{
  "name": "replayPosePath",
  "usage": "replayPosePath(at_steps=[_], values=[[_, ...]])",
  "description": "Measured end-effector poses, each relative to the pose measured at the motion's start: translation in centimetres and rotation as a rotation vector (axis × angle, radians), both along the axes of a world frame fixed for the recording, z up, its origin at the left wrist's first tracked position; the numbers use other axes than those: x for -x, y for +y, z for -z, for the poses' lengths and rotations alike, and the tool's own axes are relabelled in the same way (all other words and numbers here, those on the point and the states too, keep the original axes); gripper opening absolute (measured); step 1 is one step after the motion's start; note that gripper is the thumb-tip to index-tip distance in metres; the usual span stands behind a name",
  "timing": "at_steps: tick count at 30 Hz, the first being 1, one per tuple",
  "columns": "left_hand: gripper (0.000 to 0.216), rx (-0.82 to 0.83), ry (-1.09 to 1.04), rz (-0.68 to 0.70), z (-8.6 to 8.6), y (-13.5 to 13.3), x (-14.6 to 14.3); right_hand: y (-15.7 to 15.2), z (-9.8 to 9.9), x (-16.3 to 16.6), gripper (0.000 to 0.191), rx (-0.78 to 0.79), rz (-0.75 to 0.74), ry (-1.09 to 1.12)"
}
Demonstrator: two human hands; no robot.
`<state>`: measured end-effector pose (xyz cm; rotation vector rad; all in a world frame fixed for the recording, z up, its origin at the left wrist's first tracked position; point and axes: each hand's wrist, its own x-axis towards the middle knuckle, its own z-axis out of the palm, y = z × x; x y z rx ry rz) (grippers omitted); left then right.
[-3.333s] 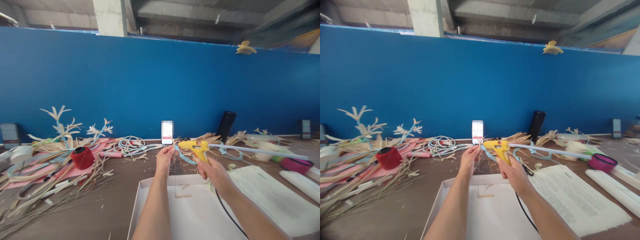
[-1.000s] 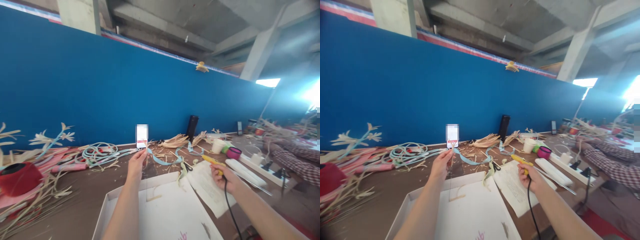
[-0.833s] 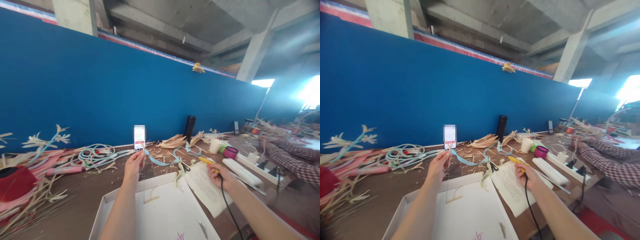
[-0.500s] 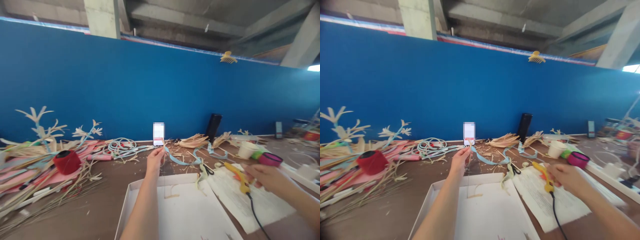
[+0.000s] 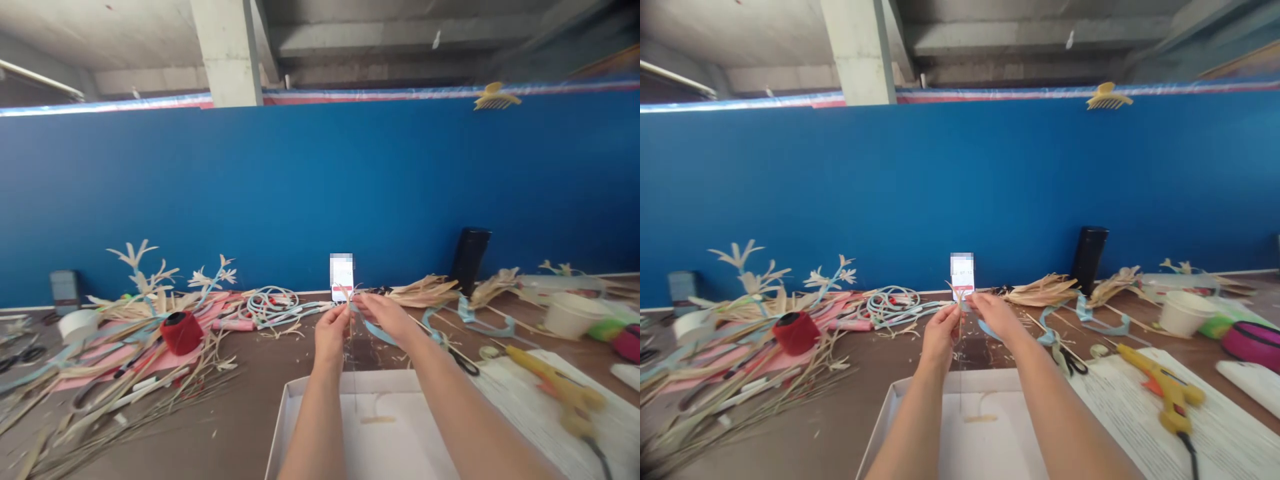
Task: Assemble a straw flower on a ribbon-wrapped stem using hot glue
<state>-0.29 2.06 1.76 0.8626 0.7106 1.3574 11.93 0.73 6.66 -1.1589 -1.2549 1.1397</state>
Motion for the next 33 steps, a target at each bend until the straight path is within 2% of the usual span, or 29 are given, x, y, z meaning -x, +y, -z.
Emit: replayPosePath(at_steps=[5, 10, 16, 23, 27, 33], values=[[0.038, 0.004, -0.128, 0.002, -1.5, -0.5, 0.1, 0.9, 0.0, 0.4, 0.043, 0.016, -0.137, 0.089], [0.038, 0.005, -0.103, -0.050, -2.1, -1.0, 0.2, 1.1, -0.1, 0.0, 0.037, -0.024, -0.171, 0.118], [0.037, -0.028, 0.024, -0.083, -2.1, -0.9, 0.0, 0.4, -0.8, -0.6, 0.033, -0.047, -0.134, 0.054], [0.042, -0.128, 0.263, -0.164, -2.3, -0.9, 0.4, 0.4, -0.8, -0.7, 0.028, -0.040, -0.101, -0.010], [0.037, -0.193, 0.393, -0.217, -2.3, -0.9, 0.9, 0.5, -1.0, -0.5, 0.026, 0.001, -0.043, -0.003], [0.029, -0.217, 0.489, -0.274, -2.7, -1.4, 1.1, 0.3, -1.2, -0.4, 0.027, 0.025, -0.054, 0.005]])
